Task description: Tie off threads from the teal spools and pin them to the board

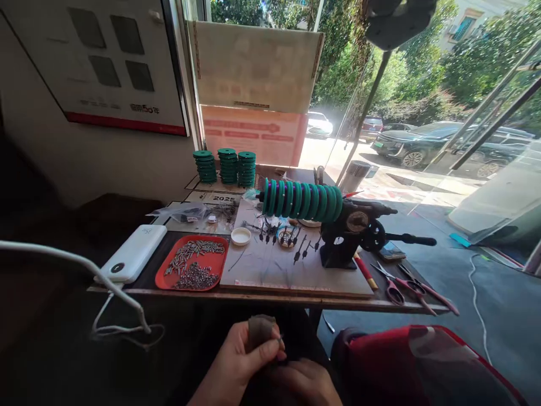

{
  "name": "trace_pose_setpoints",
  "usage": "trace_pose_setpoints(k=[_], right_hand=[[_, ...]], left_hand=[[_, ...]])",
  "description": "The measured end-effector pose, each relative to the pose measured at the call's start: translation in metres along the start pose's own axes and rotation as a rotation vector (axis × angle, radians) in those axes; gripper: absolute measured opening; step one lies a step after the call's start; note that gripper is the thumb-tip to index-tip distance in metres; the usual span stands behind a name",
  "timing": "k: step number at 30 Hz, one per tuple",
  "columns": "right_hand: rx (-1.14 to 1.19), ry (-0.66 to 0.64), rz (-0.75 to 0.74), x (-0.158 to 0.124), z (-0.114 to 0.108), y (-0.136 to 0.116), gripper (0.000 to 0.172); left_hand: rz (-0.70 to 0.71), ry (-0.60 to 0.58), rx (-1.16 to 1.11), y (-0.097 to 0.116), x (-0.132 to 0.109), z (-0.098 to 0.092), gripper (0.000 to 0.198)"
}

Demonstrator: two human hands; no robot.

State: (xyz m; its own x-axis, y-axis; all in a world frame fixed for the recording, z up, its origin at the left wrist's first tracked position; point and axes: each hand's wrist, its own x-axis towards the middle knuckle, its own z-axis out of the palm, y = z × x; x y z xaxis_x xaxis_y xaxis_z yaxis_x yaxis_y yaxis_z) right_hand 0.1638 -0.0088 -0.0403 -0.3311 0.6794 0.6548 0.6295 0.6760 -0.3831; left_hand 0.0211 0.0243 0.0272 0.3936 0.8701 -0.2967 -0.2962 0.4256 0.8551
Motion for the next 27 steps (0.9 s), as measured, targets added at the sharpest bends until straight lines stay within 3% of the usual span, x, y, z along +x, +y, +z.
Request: trace_pose_setpoints(k=[5,9,13,16,21,27], right_hand=[[0.094,-0.050,0.031,0.009,-0.013,-0.009,0.025],[0.182,-0.047,0.091,-0.004,-0.010,-0.006,0.017],[0.396,0.024,0.511,-0.010,-0.006,-0.002,0.023],[0.566,-0.033,0.758,0.008,-0.007,0.001,0.025],[0.581,-0.084,0.696,0.037,-0.014,0.000,0.027],[0.644,-0.092,0.673,0.035,-0.020,-0.001,0.025]], left_hand=[[-0.024,-0.072,-0.056,-0.004,-0.001,0.002,0.013],[0.023,0.030,0.000,-0.004,-0.003,-0.005,0.012],[0.036,0.217,0.006,-0.007,-0.003,-0.011,0.015],[0.034,0.294,0.039,-0.014,0.002,-0.009,0.017],[0.094,0.207,0.284,-0.022,0.010,-0.003,0.016],[0.056,0.096,0.323,-0.012,0.007,-0.005,0.012]])
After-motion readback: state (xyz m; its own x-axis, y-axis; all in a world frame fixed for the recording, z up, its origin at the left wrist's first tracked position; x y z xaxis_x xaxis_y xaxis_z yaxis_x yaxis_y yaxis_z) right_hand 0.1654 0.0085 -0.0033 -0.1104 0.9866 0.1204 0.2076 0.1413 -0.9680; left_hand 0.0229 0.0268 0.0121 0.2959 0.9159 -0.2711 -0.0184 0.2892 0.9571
